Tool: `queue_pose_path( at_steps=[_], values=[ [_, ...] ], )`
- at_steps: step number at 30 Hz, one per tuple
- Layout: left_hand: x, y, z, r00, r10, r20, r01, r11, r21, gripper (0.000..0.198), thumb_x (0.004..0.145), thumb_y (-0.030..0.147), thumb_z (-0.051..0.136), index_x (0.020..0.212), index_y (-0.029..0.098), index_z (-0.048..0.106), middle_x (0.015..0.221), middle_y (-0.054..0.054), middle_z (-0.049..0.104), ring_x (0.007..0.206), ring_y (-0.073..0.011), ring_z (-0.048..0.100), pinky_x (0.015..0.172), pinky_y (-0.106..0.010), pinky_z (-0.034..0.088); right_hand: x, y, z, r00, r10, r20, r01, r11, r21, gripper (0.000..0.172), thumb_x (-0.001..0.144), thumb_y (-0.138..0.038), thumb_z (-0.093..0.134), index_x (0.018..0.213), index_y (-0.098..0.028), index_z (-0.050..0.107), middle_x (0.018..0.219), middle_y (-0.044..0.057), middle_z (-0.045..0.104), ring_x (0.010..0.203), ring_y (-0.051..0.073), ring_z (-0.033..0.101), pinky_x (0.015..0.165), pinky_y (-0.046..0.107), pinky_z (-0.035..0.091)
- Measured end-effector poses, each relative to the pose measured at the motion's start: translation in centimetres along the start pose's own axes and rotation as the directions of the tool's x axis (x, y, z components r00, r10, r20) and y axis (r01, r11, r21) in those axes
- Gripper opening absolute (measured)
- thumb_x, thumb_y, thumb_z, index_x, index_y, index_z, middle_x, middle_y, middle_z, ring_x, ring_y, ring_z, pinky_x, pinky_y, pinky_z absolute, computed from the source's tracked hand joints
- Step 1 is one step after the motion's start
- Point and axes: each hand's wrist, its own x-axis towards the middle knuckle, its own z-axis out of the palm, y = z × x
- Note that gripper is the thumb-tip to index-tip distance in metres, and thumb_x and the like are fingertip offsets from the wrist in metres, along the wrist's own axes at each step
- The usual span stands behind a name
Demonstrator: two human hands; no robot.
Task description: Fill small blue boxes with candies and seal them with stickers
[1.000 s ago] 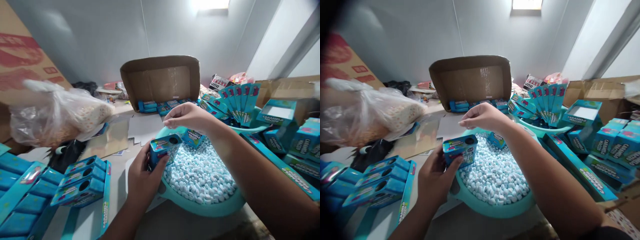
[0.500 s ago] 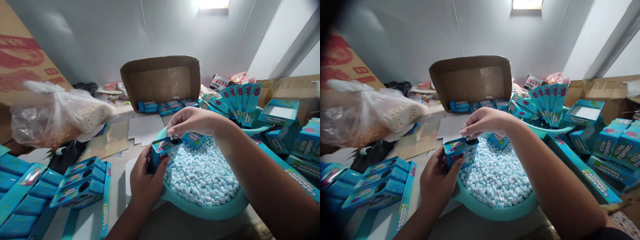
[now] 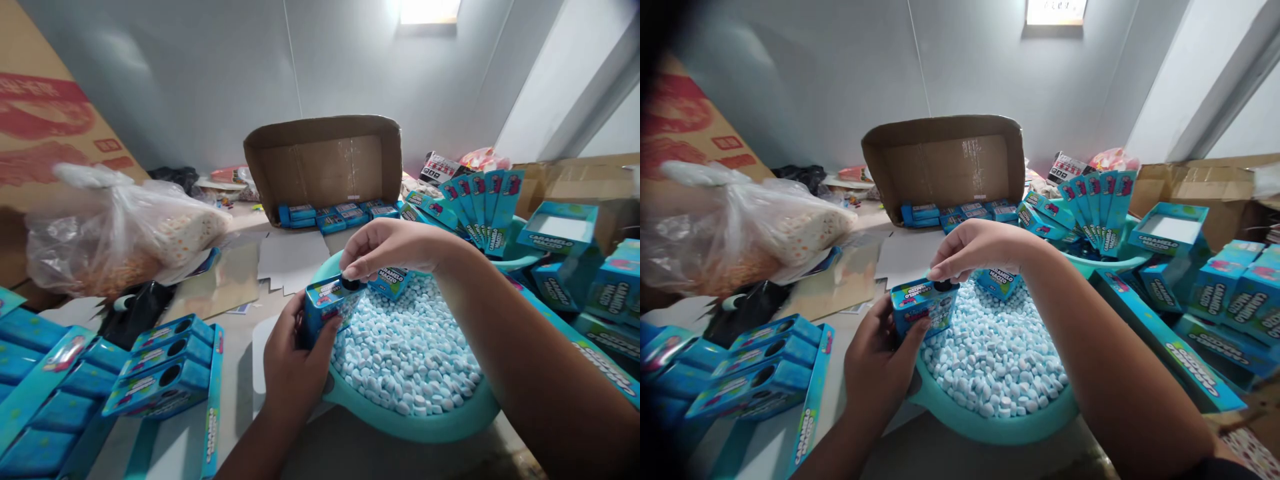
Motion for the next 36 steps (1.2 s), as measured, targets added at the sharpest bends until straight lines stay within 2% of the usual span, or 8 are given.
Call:
queue_pose_path(
  at_steps=[9, 18, 25, 36],
  values=[
    [0.0, -0.3, 0.0, 0.999, -0.032, 0.008, 0.032, 0.999, -0.01, 0.062, 0.072, 0.052, 0.074, 0.126, 0.028, 0.057, 0.117, -0.006, 0.07, 0.106, -0.0267, 0.067, 0.095, -0.047, 0.054, -0.1, -0.1, 0.1, 1.0, -0.021, 0.005, 0.021, 1.0, -0.022, 0.028, 0.074, -0.04, 0.081, 0.09, -0.018, 0.075, 0.083, 0.004, 0.07, 0.076, 0.014, 0.063, 0.068, 0.025, 0.052],
    [0.0, 0.0, 0.1, 0.999, -0.04, -0.004, 0.04, 0.999, -0.012, 0.061, 0.072, 0.051, 0.075, 0.126, 0.028, 0.058, 0.116, -0.008, 0.071, 0.107, -0.0273, 0.067, 0.096, -0.047, 0.054, -0.3, -0.6, 0.6, 0.997, -0.069, -0.046, 0.066, 0.996, -0.056, 0.034, 0.076, -0.051, 0.077, 0.093, -0.022, 0.075, 0.084, 0.004, 0.071, 0.079, 0.017, 0.066, 0.068, 0.026, 0.054],
    [0.0, 0.5, -0.1, 1.0, -0.018, -0.001, 0.018, 0.999, 0.045, 0.057, 0.073, 0.052, 0.073, 0.122, 0.028, 0.061, 0.115, -0.006, 0.07, 0.104, -0.0265, 0.066, 0.095, -0.047, 0.053, -0.4, -0.7, 0.8, 0.996, -0.078, -0.047, 0.073, 0.993, -0.091, 0.042, 0.079, -0.059, 0.071, 0.094, -0.02, 0.072, 0.083, 0.003, 0.07, 0.082, 0.017, 0.066, 0.073, 0.028, 0.053],
    [-0.1, 0.2, 0.0, 0.999, -0.053, 0.007, 0.053, 0.999, 0.001, 0.058, 0.072, 0.05, 0.074, 0.125, 0.03, 0.059, 0.116, -0.006, 0.07, 0.106, -0.0273, 0.066, 0.098, -0.05, 0.052, -0.5, -0.9, 0.9, 0.992, -0.1, -0.076, 0.09, 0.988, -0.122, 0.045, 0.083, -0.061, 0.066, 0.096, -0.019, 0.074, 0.089, 0.006, 0.072, 0.085, 0.018, 0.066, 0.076, 0.029, 0.052]
  ],
)
